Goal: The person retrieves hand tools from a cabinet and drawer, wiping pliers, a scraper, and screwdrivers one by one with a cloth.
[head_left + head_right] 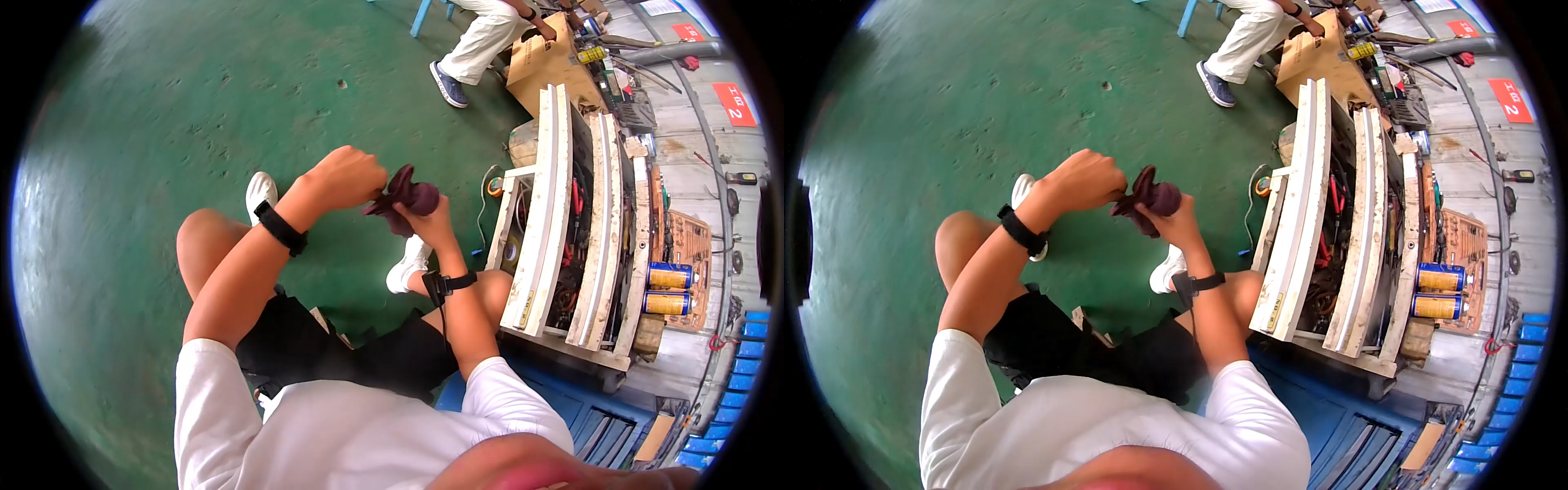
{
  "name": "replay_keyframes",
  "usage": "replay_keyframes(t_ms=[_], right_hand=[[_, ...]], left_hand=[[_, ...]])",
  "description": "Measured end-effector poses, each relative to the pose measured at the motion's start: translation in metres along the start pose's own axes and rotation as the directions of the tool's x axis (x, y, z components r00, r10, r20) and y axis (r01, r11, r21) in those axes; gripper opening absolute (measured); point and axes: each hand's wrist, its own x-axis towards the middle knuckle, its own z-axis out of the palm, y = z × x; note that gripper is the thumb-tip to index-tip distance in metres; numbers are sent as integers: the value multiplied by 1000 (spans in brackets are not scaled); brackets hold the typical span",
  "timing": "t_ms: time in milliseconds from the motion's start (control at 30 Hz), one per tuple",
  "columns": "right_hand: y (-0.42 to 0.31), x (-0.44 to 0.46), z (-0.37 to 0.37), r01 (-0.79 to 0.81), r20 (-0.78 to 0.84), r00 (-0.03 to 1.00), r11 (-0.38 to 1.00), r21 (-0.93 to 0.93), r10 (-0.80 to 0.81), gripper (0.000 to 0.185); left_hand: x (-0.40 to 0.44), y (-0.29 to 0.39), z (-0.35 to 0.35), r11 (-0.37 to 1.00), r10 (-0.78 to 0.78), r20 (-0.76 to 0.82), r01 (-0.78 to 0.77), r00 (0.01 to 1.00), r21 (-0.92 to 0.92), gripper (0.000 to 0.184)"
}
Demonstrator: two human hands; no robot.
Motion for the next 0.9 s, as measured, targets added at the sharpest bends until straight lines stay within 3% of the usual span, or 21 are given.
replay_keyframes(t_ms=[33,100,133,167,233,300,333,433,500,567,633,667,700,733,767,833,867,900], right_hand=[[1,0,2,-47,-64,996,993,106,54,31],[-8,-2,6,-64,-52,996,992,107,70,31],[-17,-2,10,197,-34,978,960,-197,-207,32],[-21,0,17,432,69,888,772,-465,-455,33],[-20,-8,32,374,46,915,800,-470,-401,32],[-19,-11,39,226,-48,967,929,-294,-250,31],[-20,-8,36,225,-58,966,929,-295,-253,31],[-20,-3,17,320,54,947,921,-221,-316,33],[-20,-1,14,433,-104,877,865,-253,-469,35],[-22,0,6,455,-111,863,854,-252,-493,37],[-19,-5,7,468,-123,853,848,-251,-507,40],[-11,-6,10,379,-270,894,925,36,-356,37],[-9,-9,10,285,-363,918,900,329,-158,34],[-6,-9,3,230,-426,895,955,189,-131,32],[-3,-9,-4,217,-429,896,958,188,-119,32],[-2,-2,-10,115,-335,940,986,121,-69,32],[-3,6,-10,136,-337,937,983,122,-88,32],[-7,9,-9,211,-270,936,974,-79,-225,38]], left_hand=[[1,2,0,998,2,-25,-1,1000,64,15],[2,3,-1,992,11,-52,-4,999,123,13],[1,4,0,982,15,-31,-9,999,187,11],[1,3,0,968,15,-12,-11,1000,252,8],[4,0,10,965,20,7,-22,1000,261,7],[5,0,14,959,34,35,-43,999,279,7],[6,1,11,969,10,57,-24,998,247,6],[7,8,-2,980,-29,53,18,998,199,5],[6,9,-7,981,-54,34,47,998,188,5],[8,8,-9,996,-59,-30,61,998,59,8],[9,9,-11,997,-50,-40,52,998,50,9],[10,9,-12,998,-41,-53,44,998,44,10],[11,7,-13,998,-34,-50,36,998,42,10],[11,6,-12,998,-47,-85,51,995,37,11],[11,7,-9,997,-63,-119,67,991,32,13],[12,10,-3,990,-104,-115,114,988,81,13],[16,7,-5,976,-145,-133,164,980,144,14],[18,7,-6,974,-143,-144,165,979,155,14]])
